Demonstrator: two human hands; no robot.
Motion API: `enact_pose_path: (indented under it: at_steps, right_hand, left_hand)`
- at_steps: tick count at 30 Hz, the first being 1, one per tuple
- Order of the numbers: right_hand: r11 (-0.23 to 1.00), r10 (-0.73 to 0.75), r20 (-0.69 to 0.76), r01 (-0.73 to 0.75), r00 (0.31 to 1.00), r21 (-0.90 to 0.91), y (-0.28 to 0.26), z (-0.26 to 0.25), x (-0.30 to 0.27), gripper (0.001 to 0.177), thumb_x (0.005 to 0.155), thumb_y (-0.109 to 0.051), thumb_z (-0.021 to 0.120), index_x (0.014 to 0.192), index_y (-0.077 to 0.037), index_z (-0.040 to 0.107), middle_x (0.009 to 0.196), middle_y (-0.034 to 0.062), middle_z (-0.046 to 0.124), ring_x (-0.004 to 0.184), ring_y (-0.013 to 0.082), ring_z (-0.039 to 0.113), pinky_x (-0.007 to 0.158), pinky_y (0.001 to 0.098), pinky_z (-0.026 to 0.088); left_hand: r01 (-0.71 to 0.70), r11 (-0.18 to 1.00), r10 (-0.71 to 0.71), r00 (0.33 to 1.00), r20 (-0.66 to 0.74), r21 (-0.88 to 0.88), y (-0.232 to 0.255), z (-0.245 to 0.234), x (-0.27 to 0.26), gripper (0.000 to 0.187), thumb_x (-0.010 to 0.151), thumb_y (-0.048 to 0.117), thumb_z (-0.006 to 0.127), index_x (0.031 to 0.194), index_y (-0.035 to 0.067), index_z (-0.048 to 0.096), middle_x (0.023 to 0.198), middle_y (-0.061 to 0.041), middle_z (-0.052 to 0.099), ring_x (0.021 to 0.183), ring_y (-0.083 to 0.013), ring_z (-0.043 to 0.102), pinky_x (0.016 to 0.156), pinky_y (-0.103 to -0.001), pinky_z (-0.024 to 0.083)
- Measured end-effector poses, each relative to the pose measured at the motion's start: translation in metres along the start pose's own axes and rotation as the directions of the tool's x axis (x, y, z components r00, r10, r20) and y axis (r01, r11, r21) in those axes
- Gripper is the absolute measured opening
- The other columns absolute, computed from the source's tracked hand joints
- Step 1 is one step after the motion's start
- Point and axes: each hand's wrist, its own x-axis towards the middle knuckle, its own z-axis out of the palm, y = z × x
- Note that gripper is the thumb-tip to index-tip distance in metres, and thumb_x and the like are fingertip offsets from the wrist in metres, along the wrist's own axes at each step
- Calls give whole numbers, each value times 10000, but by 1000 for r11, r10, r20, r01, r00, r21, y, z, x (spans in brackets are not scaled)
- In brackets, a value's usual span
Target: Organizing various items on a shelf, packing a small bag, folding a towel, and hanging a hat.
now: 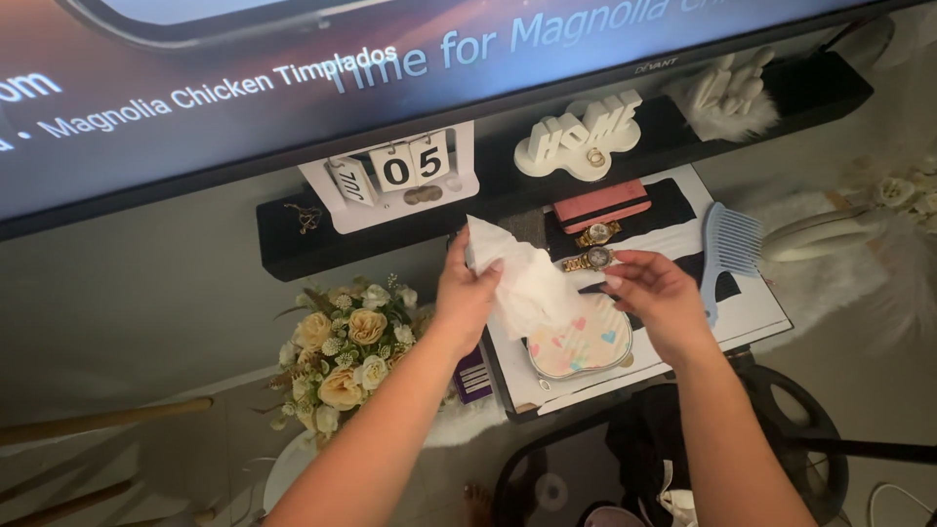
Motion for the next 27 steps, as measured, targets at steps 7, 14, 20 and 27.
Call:
enact_pose_path:
  at_steps: [7, 14, 20, 27]
  right_hand:
    - [997, -76, 302, 71, 950, 28, -15, 38, -13, 845, 721, 66, 758, 1487, -165, 485, 1327, -39, 624, 1022, 102, 653, 858, 274, 594]
    - [906, -114, 232, 197, 966, -375, -9, 33, 6, 171, 858, -25, 805, 1011, 32, 755, 1008, 84, 677, 808, 117, 660, 701, 263, 533]
    - [801, 9, 94, 49, 996, -597, -23, 12, -6, 354, 767, -174, 862, 1048, -3, 731, 964, 99, 736, 826, 160, 688, 692, 283, 553]
    - [527, 462, -207, -454, 863, -718, 52, -21, -1, 750, 683, -312, 925, 1237, 76, 602, 967, 211, 755, 811, 288, 750, 698, 404, 612]
  left_hand:
    - [79, 996, -82, 993, 80, 37, 16, 20, -14, 883, 930, -31, 633, 1629, 255, 175, 1370, -125, 610, 1156, -188, 616, 987, -321, 508]
    - [244, 923, -299, 942, 154, 298, 11, 15, -9, 483, 924, 201, 731, 1379, 79, 624, 1221, -111, 731, 948, -176, 715, 808, -318, 590]
    - [56, 542, -199, 978, 63, 838, -3, 3, -12, 431, 911, 327, 767, 1186, -5, 763, 999, -153, 799, 882, -223, 754, 790, -321, 581]
    - [537, 531, -683, 729, -44, 656, -40, -3, -30, 437, 930, 288, 674, 1303, 63, 645, 1173, -80, 728, 987, -211, 728, 785, -401, 650]
